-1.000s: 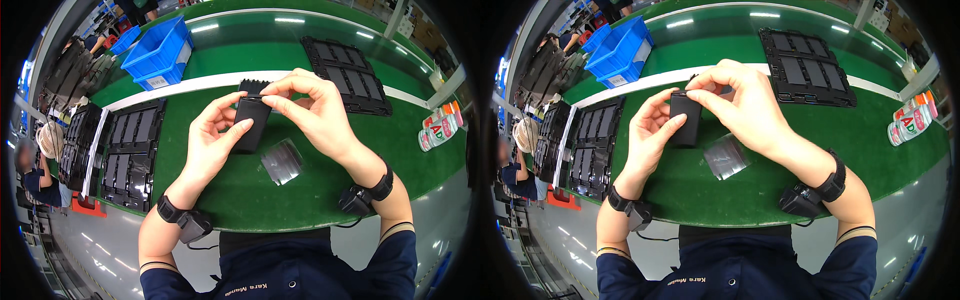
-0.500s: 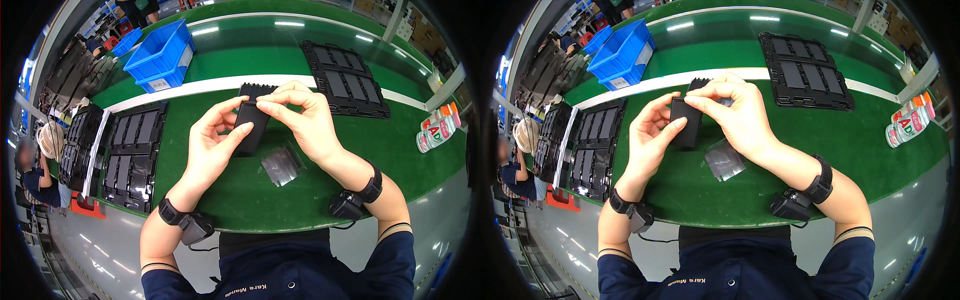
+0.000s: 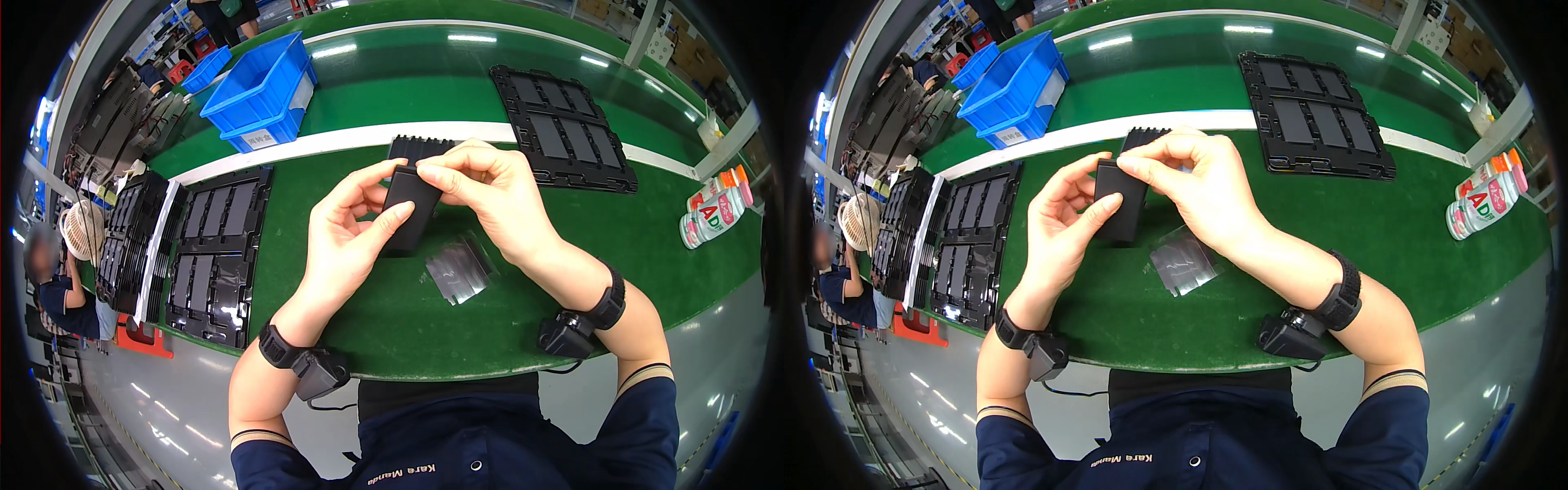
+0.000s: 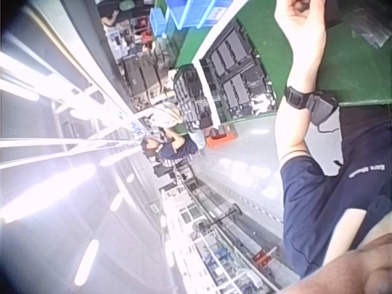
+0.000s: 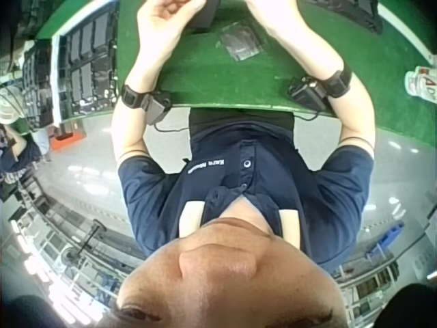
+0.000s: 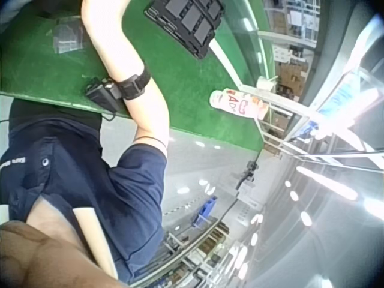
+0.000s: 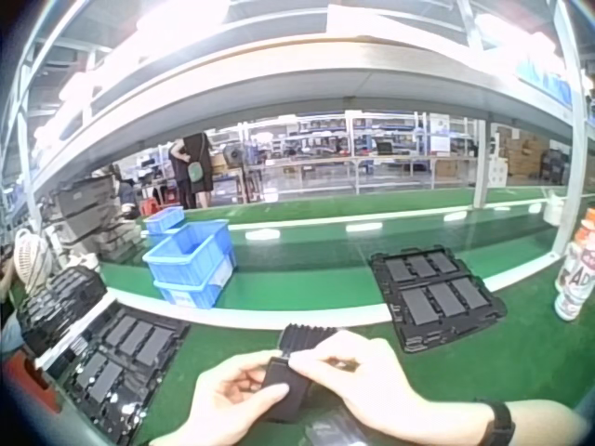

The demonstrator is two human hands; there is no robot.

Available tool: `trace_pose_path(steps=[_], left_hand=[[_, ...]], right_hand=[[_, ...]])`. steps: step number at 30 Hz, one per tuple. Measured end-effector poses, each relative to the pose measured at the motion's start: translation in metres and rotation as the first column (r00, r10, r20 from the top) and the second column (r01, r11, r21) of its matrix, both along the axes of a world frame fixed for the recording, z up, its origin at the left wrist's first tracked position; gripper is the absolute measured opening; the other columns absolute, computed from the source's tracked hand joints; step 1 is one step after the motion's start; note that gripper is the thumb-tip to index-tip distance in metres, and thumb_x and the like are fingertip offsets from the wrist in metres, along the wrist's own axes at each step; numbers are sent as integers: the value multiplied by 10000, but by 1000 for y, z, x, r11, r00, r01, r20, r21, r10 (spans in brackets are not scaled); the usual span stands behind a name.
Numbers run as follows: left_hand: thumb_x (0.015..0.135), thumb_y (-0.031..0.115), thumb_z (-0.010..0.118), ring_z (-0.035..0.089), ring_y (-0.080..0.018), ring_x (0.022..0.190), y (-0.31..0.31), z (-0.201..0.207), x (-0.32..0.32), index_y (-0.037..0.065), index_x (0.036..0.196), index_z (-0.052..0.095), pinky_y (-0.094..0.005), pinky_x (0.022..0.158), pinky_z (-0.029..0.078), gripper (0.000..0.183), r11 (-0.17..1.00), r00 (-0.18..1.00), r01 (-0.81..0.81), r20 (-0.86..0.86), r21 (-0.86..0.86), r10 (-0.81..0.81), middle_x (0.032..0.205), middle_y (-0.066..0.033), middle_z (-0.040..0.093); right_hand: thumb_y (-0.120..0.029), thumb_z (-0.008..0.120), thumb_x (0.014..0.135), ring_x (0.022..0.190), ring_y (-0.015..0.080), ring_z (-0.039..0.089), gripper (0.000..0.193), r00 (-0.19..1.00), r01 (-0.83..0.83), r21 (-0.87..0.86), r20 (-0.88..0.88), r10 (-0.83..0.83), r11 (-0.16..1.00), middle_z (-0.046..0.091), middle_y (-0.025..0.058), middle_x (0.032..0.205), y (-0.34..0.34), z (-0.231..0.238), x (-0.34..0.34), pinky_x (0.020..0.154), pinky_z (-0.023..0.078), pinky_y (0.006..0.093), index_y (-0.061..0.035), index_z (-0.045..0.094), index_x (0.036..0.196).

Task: The recorder is assembling small black plastic components by hand on a green workbench in an industrial facility.

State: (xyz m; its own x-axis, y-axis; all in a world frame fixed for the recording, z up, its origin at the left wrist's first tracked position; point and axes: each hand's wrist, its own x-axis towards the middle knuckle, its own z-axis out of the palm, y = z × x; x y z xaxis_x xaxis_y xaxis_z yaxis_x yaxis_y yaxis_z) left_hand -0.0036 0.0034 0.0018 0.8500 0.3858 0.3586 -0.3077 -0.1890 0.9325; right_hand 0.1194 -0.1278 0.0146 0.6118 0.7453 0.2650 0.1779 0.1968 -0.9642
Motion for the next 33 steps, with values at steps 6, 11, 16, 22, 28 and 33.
trace_pose_path(steps=[6, 11, 16, 22, 28, 33], left_hand=[[763, -37, 652, 571, -97, 825, -1, -2, 0, 18, 1174, 526, -240, 784, 463, 433, 1000, 1000, -6, 20, -5, 6, 925, -56, 608], [784, -7, 643, 575, -91, 802, -2, -2, 1, 26, 1175, 533, -235, 745, 462, 407, 1000, 999, -9, 43, 15, 8, 862, -40, 621], [790, -9, 637, 578, -92, 796, 1, -1, 2, 25, 1179, 496, -227, 745, 467, 415, 991, 995, -30, 92, -129, 42, 880, -55, 618], [818, 41, 631, 585, -85, 794, 1, 14, -2, 15, 1148, 505, -219, 711, 481, 354, 984, 996, 39, -75, -175, -53, 916, -65, 625], [827, 100, 645, 557, -44, 672, 16, 7, -2, -5, 897, 654, -176, 610, 443, 127, 995, 984, -72, -169, -71, 59, 780, -22, 635], [824, 153, 649, 543, -30, 685, 16, 4, -4, 42, 844, 665, -163, 581, 410, 114, 996, 985, -48, -168, -75, 35, 767, 6, 629]], right_hand=[[-189, 642, 831, 823, 104, 576, 182, 998, -36, -14, -52, 35, 999, 597, 13, 872, 0, 1, -1, 717, 487, 246, -21, 665, 898], [-128, 666, 793, 705, 81, 533, 134, 996, 38, 67, 79, -44, 997, 593, 25, 792, 4, -2, -2, 645, 440, 223, 1, 657, 826], [-96, 702, 755, 710, 78, 550, 156, 999, 49, 74, -21, -47, 996, 604, 28, 796, 4, -4, -6, 669, 460, 209, -9, 644, 871], [-102, 718, 749, 733, 77, 584, 204, 976, -67, 49, -203, 75, 997, 628, 54, 792, 3, -10, -3, 691, 477, 209, 21, 628, 884], [-85, 700, 762, 738, 80, 601, 178, 979, -113, -41, -172, 105, 993, 626, 60, 787, 5, -19, -10, 681, 488, 206, 31, 620, 872], [-95, 702, 758, 705, 73, 590, 186, 994, -70, -70, -92, 63, 995, 630, 57, 780, 3, -19, -17, 667, 488, 215, 28, 620, 870]])
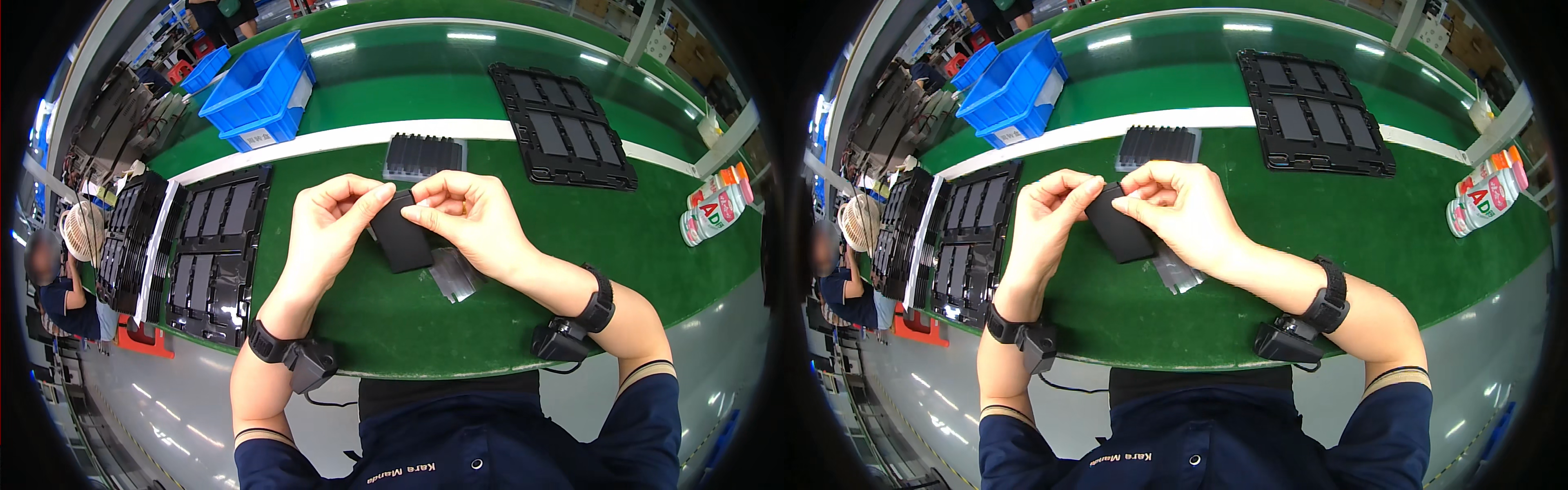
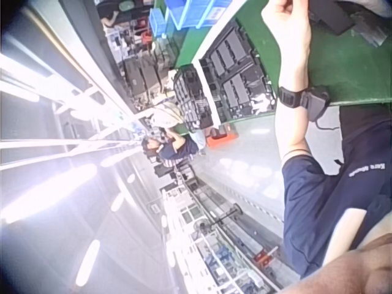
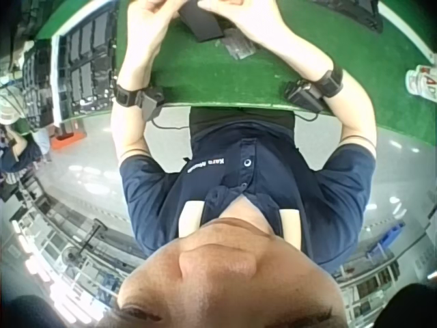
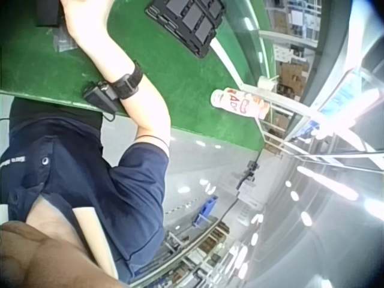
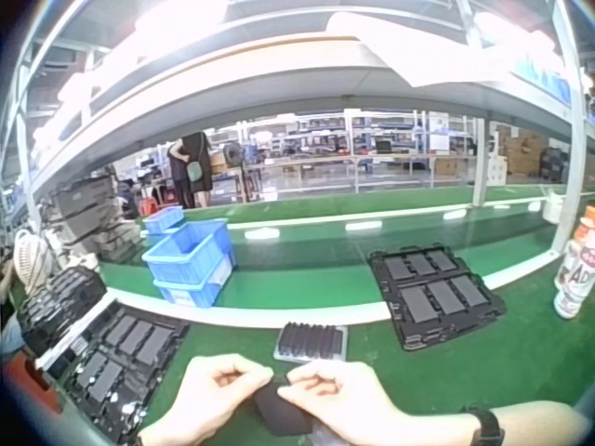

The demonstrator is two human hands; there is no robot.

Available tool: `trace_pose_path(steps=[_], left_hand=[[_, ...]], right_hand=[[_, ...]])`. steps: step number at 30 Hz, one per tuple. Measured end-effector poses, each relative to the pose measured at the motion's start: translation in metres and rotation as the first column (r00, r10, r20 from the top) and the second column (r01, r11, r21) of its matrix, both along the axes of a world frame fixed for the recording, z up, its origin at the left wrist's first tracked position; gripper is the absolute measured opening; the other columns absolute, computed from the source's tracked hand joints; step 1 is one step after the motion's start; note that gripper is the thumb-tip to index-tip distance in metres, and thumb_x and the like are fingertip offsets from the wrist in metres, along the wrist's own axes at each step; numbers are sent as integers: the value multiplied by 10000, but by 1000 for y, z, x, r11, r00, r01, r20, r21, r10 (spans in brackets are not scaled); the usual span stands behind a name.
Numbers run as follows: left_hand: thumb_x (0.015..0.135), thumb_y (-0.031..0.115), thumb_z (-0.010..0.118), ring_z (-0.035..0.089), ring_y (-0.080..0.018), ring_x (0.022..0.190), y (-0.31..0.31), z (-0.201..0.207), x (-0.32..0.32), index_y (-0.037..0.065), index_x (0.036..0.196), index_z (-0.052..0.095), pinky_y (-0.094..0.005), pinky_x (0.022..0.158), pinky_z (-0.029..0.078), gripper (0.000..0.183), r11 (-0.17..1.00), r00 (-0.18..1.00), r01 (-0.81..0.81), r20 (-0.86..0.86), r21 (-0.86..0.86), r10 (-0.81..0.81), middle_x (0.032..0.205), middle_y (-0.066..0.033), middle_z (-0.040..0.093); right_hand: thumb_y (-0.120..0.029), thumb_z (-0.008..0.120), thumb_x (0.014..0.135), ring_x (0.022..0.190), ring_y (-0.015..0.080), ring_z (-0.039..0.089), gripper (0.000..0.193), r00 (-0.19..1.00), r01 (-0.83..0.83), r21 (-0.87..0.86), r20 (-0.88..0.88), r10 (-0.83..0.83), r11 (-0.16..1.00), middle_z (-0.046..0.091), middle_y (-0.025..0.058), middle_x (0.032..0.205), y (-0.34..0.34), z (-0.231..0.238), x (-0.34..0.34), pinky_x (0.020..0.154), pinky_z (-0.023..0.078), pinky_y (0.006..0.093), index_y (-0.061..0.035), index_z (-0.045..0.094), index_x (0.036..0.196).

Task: The recorder is assembling small black plastic components by hand on a green workbench in an industrial facility.

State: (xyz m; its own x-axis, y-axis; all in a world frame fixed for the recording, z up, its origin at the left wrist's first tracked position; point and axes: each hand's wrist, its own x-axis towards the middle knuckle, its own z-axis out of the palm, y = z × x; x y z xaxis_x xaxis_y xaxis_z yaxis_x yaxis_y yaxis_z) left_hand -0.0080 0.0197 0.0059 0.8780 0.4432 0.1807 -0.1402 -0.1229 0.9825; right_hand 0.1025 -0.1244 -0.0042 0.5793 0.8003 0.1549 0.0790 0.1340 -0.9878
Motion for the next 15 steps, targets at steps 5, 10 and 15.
trace_pose_path(steps=[5, 10, 15], left_hand=[[821, 88, 650, 538, -34, 687, -5, 6, -2, -7, 874, 654, -172, 628, 427, 109, 997, 1000, 8, 2, -73, -8, 770, -13, 629], [809, 74, 659, 543, -50, 700, -6, 4, -3, -8, 840, 662, -188, 642, 429, 87, 1000, 999, 2, 49, 14, -3, 762, -16, 622], [803, 60, 659, 544, -58, 705, -4, 4, -1, -9, 822, 665, -197, 642, 431, 72, 999, 997, 3, 78, 38, -6, 757, -20, 618]], right_hand=[[-77, 703, 758, 712, 56, 581, 166, 994, 9, -47, 111, -3, 999, 618, 28, 776, -3, 6, 0, 669, 480, 192, 10, 617, 870], [-69, 698, 753, 696, 63, 579, 158, 990, 29, -22, 141, -26, 999, 621, 39, 757, -3, 5, -2, 652, 483, 208, 16, 617, 858], [-66, 696, 750, 671, 69, 574, 143, 994, 29, -5, 104, -28, 1000, 619, 43, 736, -4, 8, -4, 631, 483, 217, 17, 616, 835]])
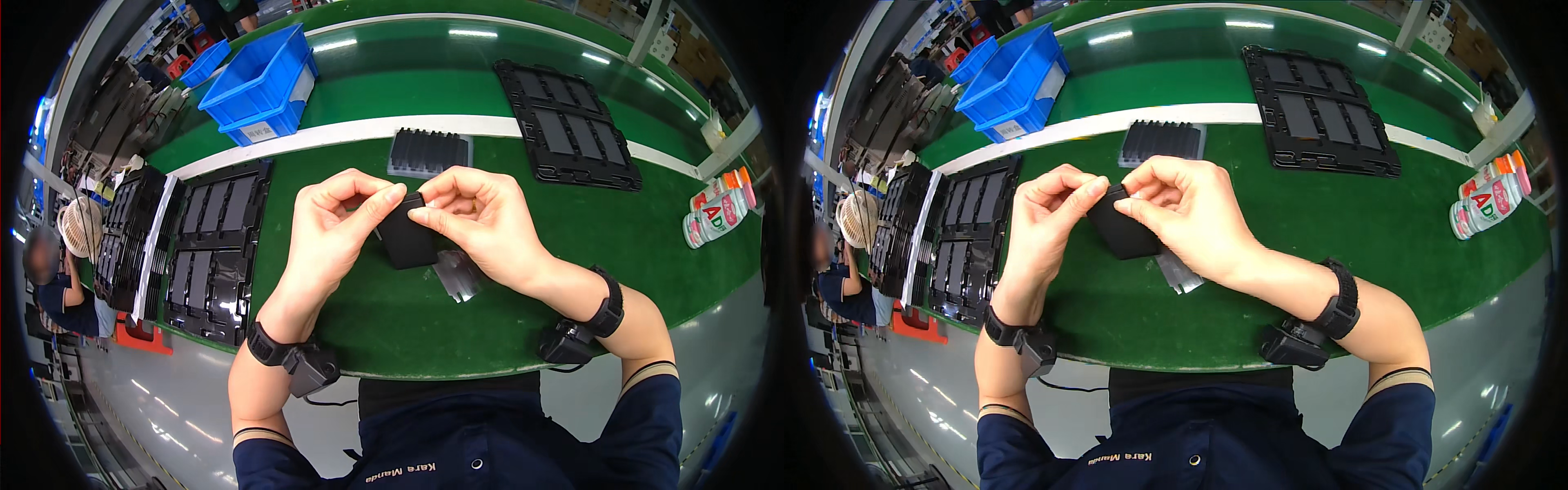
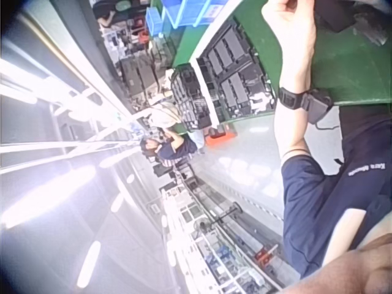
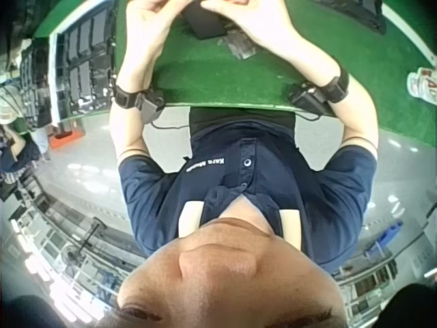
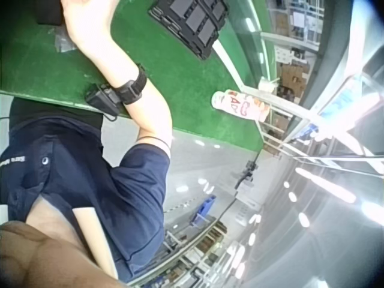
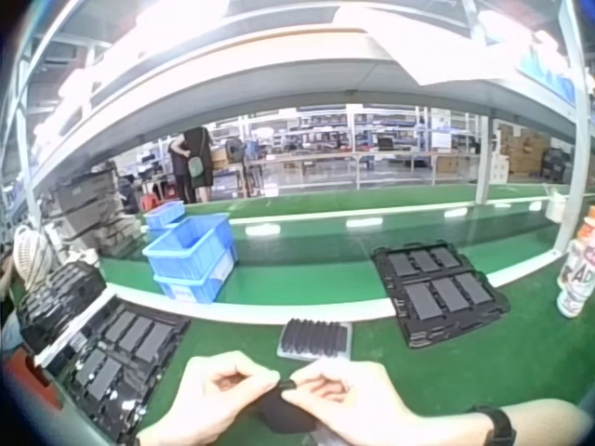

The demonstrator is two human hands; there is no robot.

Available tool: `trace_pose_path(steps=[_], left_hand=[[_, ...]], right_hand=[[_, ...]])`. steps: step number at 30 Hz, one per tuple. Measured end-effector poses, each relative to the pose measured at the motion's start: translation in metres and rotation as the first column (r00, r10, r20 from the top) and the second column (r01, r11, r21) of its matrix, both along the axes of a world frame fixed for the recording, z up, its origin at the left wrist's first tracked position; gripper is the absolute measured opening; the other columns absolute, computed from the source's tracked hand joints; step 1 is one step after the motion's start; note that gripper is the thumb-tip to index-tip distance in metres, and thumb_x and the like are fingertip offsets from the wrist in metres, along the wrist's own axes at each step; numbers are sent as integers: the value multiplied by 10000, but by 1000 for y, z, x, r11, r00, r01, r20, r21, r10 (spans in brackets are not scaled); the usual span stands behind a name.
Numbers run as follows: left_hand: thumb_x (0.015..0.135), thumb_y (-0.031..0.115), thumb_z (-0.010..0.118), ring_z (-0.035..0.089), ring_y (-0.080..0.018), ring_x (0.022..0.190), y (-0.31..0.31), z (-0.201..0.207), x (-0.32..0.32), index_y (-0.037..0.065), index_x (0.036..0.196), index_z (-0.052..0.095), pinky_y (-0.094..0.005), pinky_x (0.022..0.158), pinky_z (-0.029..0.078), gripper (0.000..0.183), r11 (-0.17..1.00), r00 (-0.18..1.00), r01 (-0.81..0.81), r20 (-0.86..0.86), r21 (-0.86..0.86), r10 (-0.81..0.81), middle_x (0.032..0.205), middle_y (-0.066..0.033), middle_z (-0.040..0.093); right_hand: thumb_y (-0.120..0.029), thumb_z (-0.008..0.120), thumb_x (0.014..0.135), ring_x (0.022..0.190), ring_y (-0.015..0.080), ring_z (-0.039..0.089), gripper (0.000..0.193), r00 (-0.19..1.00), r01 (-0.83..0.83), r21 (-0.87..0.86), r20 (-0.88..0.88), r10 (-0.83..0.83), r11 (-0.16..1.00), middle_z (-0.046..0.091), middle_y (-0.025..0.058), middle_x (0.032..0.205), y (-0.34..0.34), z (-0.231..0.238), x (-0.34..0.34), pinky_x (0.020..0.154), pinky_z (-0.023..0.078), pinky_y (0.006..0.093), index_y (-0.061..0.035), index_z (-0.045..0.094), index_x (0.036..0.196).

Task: The recorder is assembling small black plastic components by hand on a green workbench in an industrial facility.

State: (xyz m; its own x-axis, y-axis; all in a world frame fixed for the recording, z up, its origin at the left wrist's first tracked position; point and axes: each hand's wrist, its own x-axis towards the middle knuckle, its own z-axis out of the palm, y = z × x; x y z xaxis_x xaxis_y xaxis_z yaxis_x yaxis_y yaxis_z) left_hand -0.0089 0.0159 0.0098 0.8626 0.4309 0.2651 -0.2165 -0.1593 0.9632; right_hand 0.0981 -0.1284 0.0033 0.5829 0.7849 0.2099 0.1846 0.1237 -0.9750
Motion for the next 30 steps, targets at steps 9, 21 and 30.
trace_pose_path(steps=[9, 21, 30], left_hand=[[809, 53, 646, 535, -56, 712, 5, 0, -2, 6, 851, 663, -189, 665, 418, 65, 998, 998, -12, -64, 62, 16, 786, -12, 612], [844, 233, 632, 625, -113, 764, 6, 3, -2, 29, 943, 656, -241, 707, 502, 228, 939, 993, -69, -114, -338, 32, 832, -56, 655], [852, 215, 621, 610, -95, 786, 1, 0, 1, 45, 965, 643, -236, 700, 505, 205, 949, 995, -47, -100, -313, 17, 847, -30, 638]], right_hand=[[-22, 670, 778, 727, 55, 586, 115, 1000, -15, -31, -21, 15, 999, 620, 25, 791, 3, -2, -3, 668, 478, 187, 3, 595, 862], [-23, 641, 803, 750, 60, 592, 189, 985, -5, 92, -170, 20, 996, 595, 14, 808, 3, 2, 6, 691, 487, 193, -11, 575, 980], [-26, 609, 821, 691, 24, 564, 239, 993, -42, 78, -104, 50, 996, 496, -14, 798, 1, 6, 6, 641, 459, 161, -17, 572, 1058]])
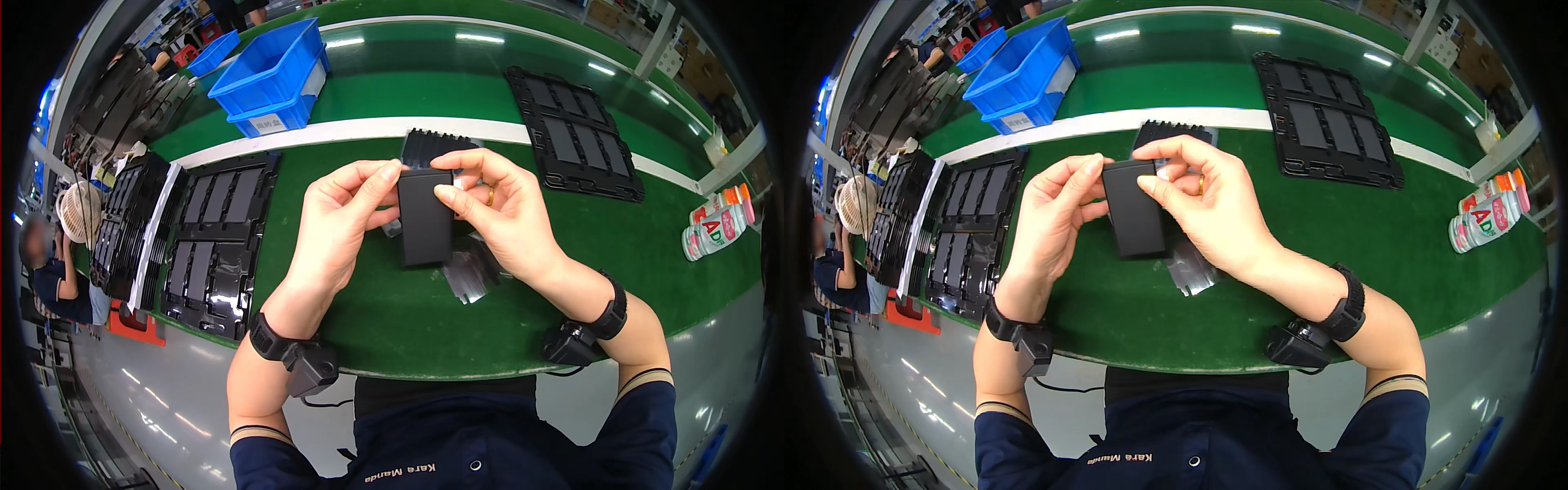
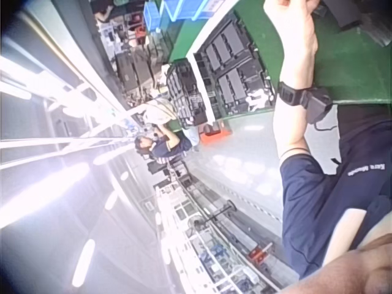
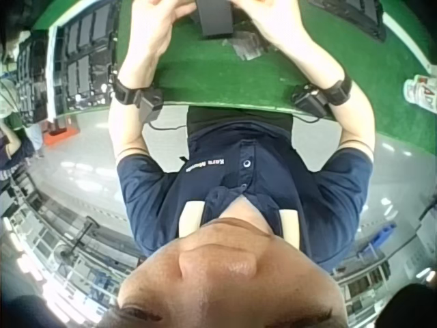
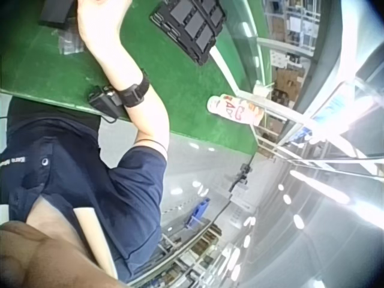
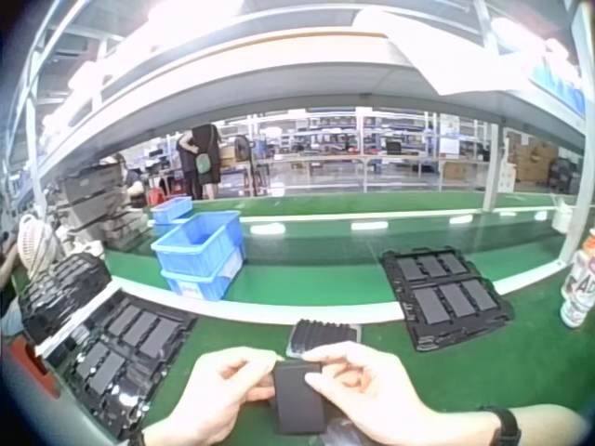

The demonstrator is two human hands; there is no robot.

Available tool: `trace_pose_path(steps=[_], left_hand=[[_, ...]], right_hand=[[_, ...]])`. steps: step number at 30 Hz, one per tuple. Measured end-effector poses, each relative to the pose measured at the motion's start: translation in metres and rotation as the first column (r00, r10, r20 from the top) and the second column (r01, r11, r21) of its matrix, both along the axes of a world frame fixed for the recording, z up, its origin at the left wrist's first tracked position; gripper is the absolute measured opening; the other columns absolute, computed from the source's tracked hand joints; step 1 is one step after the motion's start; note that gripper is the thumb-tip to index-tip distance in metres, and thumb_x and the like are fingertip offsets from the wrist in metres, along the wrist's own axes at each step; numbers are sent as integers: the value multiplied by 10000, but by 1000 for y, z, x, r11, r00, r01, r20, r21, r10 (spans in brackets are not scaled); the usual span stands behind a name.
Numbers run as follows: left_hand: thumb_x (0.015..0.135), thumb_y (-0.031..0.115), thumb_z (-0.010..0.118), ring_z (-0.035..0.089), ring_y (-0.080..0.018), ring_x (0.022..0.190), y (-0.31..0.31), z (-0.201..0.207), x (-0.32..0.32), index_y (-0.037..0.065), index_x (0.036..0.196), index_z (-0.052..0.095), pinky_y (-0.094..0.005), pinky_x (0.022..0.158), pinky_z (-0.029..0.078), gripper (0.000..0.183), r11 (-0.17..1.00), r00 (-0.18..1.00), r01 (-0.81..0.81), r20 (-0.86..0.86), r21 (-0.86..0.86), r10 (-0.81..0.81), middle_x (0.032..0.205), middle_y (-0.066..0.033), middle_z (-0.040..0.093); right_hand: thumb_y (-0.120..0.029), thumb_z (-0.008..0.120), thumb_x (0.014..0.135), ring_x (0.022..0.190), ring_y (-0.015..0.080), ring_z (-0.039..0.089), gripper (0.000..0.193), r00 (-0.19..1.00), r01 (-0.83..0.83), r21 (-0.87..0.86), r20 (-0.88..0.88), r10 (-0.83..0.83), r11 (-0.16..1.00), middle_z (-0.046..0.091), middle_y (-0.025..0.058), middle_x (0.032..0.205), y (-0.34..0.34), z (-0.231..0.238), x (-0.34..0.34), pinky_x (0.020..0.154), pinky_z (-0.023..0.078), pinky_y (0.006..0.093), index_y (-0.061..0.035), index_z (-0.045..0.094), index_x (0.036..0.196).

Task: The recorder is assembling small black plastic components by hand on a green workbench in an industrial facility.

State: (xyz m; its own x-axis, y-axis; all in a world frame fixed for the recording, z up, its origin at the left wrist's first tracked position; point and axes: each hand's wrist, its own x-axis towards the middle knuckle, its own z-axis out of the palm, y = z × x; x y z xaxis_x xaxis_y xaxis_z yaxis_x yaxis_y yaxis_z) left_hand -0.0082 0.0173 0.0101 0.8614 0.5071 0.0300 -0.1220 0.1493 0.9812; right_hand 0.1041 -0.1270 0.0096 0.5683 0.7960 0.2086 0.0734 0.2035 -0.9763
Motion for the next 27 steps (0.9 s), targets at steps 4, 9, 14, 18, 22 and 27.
trace_pose_path(steps=[4, 9, 14, 18, 22, 27], left_hand=[[824, 150, 649, 607, -87, 788, -7, 6, -1, 43, 1030, 621, -208, 658, 509, 234, 999, 999, 31, 32, -28, -30, 879, -40, 638], [789, 69, 673, 607, -79, 766, -6, 5, -2, 23, 1055, 611, -181, 615, 501, 277, 999, 996, 49, 69, 1, -49, 896, -58, 641], [786, 59, 674, 606, -74, 749, -5, 2, -3, 5, 1044, 615, -177, 601, 494, 270, 997, 998, 46, 49, 65, -49, 871, -63, 650], [787, 45, 668, 604, -73, 734, -7, 5, -3, 2, 1032, 618, -173, 593, 490, 254, 994, 998, 53, 38, 96, -57, 858, -63, 652], [806, 95, 661, 606, -73, 720, -6, 5, -3, 6, 981, 634, -185, 591, 496, 198, 996, 999, 35, 34, 78, -37, 835, -54, 649], [826, 175, 652, 603, -69, 715, -4, 9, -3, 24, 905, 653, -205, 601, 509, 171, 999, 999, 27, 18, -19, -27, 811, -36, 641]], right_hand=[[-25, 595, 830, 694, 25, 569, 228, 999, 54, 37, 2, -54, 998, 494, -9, 795, 1, 2, 1, 650, 463, 160, -14, 571, 1056], [-73, 596, 847, 703, 32, 551, 262, 993, -98, -64, 62, 102, 993, 546, 6, 857, -1, 10, 8, 643, 473, 187, -4, 551, 1096], [-53, 592, 842, 652, 14, 523, 252, 987, -105, -131, 106, 119, 986, 585, 18, 856, -4, 15, 9, 593, 431, 167, 6, 571, 1086], [-28, 591, 816, 532, -19, 402, 201, 991, -59, -98, 111, 70, 993, 511, -42, 669, -4, 10, 7, 489, 322, 160, -11, 614, 1015], [-24, 597, 811, 530, -17, 407, 199, 992, -63, -79, 106, 71, 995, 506, -42, 661, -4, 12, 5, 496, 333, 162, -10, 618, 1009], [-10, 595, 808, 569, -9, 466, 202, 989, -68, -56, 127, 75, 996, 502, -38, 658, -5, 12, 0, 540, 389, 162, -7, 616, 1009]])
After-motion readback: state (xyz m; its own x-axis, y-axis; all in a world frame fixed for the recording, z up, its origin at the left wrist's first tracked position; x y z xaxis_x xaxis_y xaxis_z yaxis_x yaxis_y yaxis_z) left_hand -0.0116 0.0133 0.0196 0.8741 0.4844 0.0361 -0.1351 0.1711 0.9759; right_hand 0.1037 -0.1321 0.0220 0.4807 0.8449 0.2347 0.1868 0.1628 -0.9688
